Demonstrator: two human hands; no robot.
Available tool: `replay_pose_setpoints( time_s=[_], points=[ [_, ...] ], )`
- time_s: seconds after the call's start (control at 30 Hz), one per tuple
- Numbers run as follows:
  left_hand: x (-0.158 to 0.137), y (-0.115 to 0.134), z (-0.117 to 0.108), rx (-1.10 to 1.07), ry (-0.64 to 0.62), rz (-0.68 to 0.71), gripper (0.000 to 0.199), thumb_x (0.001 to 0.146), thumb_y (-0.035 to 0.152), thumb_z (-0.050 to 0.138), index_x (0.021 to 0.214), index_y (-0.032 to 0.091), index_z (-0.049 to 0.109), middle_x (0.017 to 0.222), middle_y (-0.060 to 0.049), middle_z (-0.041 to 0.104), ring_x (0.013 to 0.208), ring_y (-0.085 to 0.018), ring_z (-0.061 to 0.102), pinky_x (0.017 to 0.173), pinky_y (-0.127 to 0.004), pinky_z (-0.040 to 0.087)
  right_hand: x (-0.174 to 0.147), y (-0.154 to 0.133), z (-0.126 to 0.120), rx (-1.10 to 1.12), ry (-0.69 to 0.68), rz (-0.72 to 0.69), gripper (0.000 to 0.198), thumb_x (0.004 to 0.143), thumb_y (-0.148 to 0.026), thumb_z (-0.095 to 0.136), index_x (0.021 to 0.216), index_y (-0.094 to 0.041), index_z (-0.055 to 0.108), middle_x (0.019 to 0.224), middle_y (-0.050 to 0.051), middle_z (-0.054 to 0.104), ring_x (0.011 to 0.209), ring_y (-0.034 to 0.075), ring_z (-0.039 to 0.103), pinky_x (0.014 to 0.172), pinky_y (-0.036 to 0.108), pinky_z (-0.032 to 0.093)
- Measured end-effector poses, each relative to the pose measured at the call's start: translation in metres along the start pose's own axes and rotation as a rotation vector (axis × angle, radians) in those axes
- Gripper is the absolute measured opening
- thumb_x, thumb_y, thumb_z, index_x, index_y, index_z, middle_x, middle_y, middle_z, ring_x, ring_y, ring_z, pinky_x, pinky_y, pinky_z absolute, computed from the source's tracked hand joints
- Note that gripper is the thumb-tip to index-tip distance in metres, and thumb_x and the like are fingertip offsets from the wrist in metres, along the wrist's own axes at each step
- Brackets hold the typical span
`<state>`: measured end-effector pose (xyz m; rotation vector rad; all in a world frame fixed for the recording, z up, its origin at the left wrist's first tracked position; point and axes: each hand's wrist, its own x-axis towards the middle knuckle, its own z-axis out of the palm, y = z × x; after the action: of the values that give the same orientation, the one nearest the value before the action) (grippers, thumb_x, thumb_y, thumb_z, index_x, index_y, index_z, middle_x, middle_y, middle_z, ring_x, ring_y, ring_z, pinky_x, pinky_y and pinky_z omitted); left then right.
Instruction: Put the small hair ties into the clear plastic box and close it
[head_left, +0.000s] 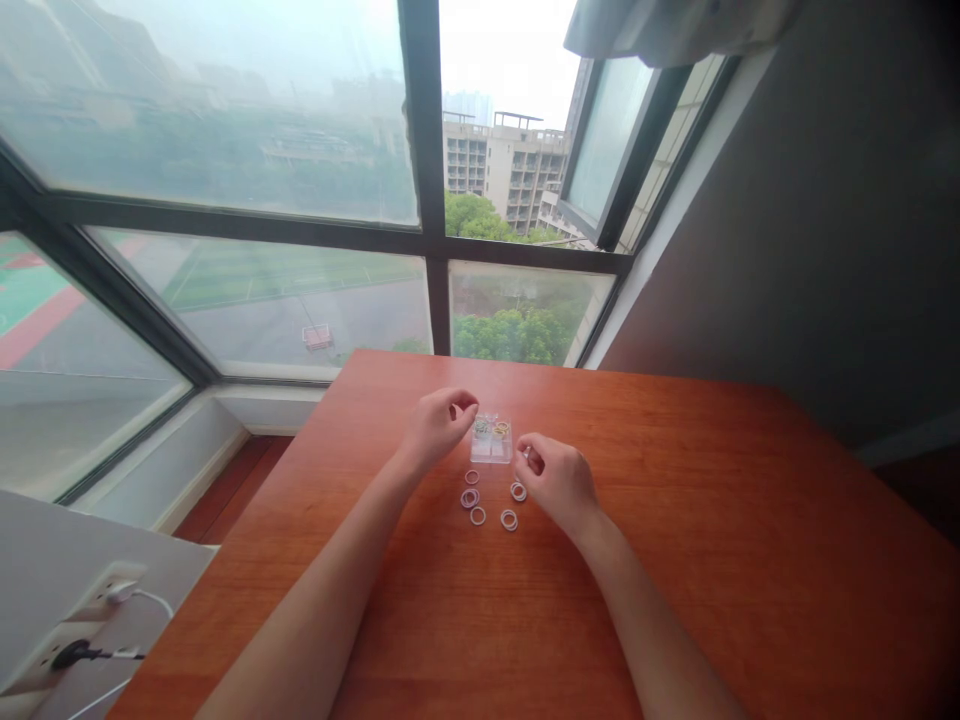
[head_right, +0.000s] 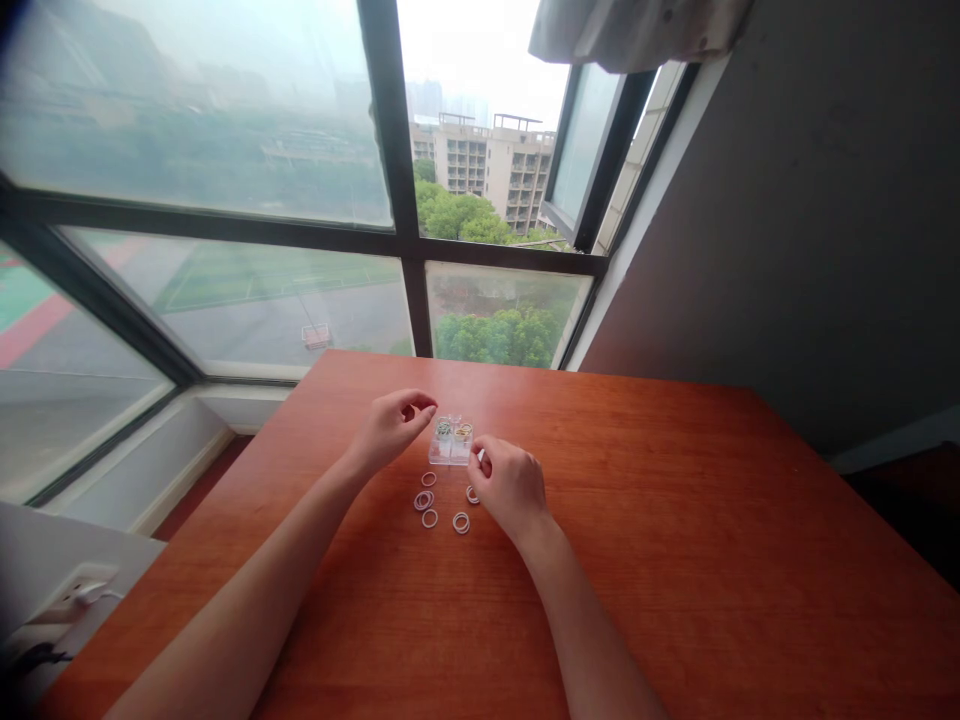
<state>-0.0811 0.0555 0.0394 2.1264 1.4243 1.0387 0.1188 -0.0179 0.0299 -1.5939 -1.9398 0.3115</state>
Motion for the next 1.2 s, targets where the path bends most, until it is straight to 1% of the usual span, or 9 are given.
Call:
replay_pose_setpoints(
  time_s=[0.2, 0.33, 0.4, 0.47, 0.53, 0.63, 0.8, 1.0, 1.2],
  points=[
    [0.000, 0.000, -0.004, 0.008, -0.011, -0.003, 0.017, 0.082, 0.028, 0.055, 0.082, 0.017, 0.068, 0.074, -0.002, 0.067, 0.061, -0.011, 0.054, 0.055, -0.021, 0.039, 0.001, 0.001, 0.000, 0.030, -0.057, -0.013, 0.010, 0.082, -0.024, 0.055, 0.083, -0.022, 0.065, 0.061, -0.003, 0.060, 0.060, 0.012, 0.053, 0.059, 0.021, 0.034],
    [0.000, 0.001, -0.005, 0.007, -0.016, 0.002, 0.016, 0.082, 0.028, 0.055, 0.081, 0.017, 0.068, 0.074, -0.002, 0.068, 0.061, -0.011, 0.054, 0.055, -0.021, 0.039, -0.003, -0.006, 0.002, 0.038, -0.205, -0.103, 0.013, 0.082, -0.022, 0.055, 0.084, -0.023, 0.067, 0.065, -0.003, 0.064, 0.062, 0.012, 0.057, 0.060, 0.021, 0.035],
    [0.000, 0.002, -0.005, 0.011, -0.020, 0.002, 0.016, 0.081, 0.027, 0.055, 0.081, 0.017, 0.068, 0.074, -0.001, 0.068, 0.061, -0.011, 0.054, 0.055, -0.021, 0.039, -0.007, -0.013, 0.005, 0.050, -0.285, -0.168, 0.016, 0.083, -0.021, 0.054, 0.089, -0.025, 0.069, 0.072, -0.002, 0.068, 0.066, 0.013, 0.060, 0.063, 0.022, 0.037],
    [-0.001, 0.003, -0.005, 0.012, -0.022, -0.001, 0.016, 0.081, 0.027, 0.055, 0.081, 0.017, 0.068, 0.073, -0.002, 0.067, 0.060, -0.011, 0.054, 0.054, -0.021, 0.039, -0.012, -0.019, 0.009, 0.086, -0.366, -0.234, 0.023, 0.084, -0.020, 0.052, 0.097, -0.027, 0.069, 0.084, -0.002, 0.072, 0.074, 0.013, 0.063, 0.067, 0.022, 0.039],
    [-0.001, 0.004, -0.005, 0.012, -0.028, -0.003, 0.017, 0.081, 0.026, 0.055, 0.081, 0.017, 0.069, 0.072, -0.002, 0.067, 0.060, -0.011, 0.054, 0.054, -0.021, 0.039, -0.016, -0.023, 0.011, 0.084, -0.438, -0.278, 0.025, 0.084, -0.020, 0.051, 0.100, -0.028, 0.069, 0.090, -0.002, 0.073, 0.079, 0.014, 0.065, 0.071, 0.022, 0.040],
    [-0.001, 0.005, -0.005, 0.013, -0.037, -0.004, 0.016, 0.081, 0.026, 0.055, 0.081, 0.017, 0.068, 0.073, -0.002, 0.067, 0.060, -0.011, 0.054, 0.054, -0.020, 0.039, -0.018, -0.024, 0.012, 0.024, -0.455, -0.245, 0.024, 0.083, -0.023, 0.052, 0.099, -0.029, 0.068, 0.094, -0.003, 0.073, 0.084, 0.015, 0.065, 0.070, 0.023, 0.040],
    [-0.001, 0.005, -0.004, 0.015, -0.037, -0.002, 0.016, 0.081, 0.026, 0.054, 0.080, 0.017, 0.068, 0.072, -0.001, 0.067, 0.059, -0.011, 0.053, 0.053, -0.020, 0.039, -0.013, -0.018, 0.006, -0.036, -0.463, -0.173, 0.017, 0.083, -0.026, 0.054, 0.091, -0.028, 0.069, 0.084, -0.003, 0.072, 0.080, 0.015, 0.064, 0.067, 0.024, 0.038],
    [-0.001, 0.005, -0.005, 0.016, -0.042, 0.000, 0.016, 0.080, 0.025, 0.055, 0.081, 0.017, 0.069, 0.072, -0.001, 0.067, 0.059, -0.011, 0.054, 0.053, -0.020, 0.038, -0.012, -0.015, 0.004, -0.045, -0.502, -0.172, 0.014, 0.082, -0.026, 0.054, 0.088, -0.026, 0.067, 0.081, -0.002, 0.071, 0.075, 0.014, 0.061, 0.065, 0.023, 0.036],
    [-0.002, 0.006, -0.004, 0.011, -0.057, 0.011, 0.017, 0.080, 0.024, 0.054, 0.081, 0.017, 0.069, 0.074, -0.002, 0.068, 0.061, -0.011, 0.055, 0.054, -0.020, 0.039, -0.013, -0.015, 0.004, -0.014, -0.477, -0.179, 0.012, 0.079, -0.021, 0.057, 0.085, -0.024, 0.067, 0.076, -0.003, 0.069, 0.070, 0.012, 0.059, 0.062, 0.022, 0.034]
  ],
)
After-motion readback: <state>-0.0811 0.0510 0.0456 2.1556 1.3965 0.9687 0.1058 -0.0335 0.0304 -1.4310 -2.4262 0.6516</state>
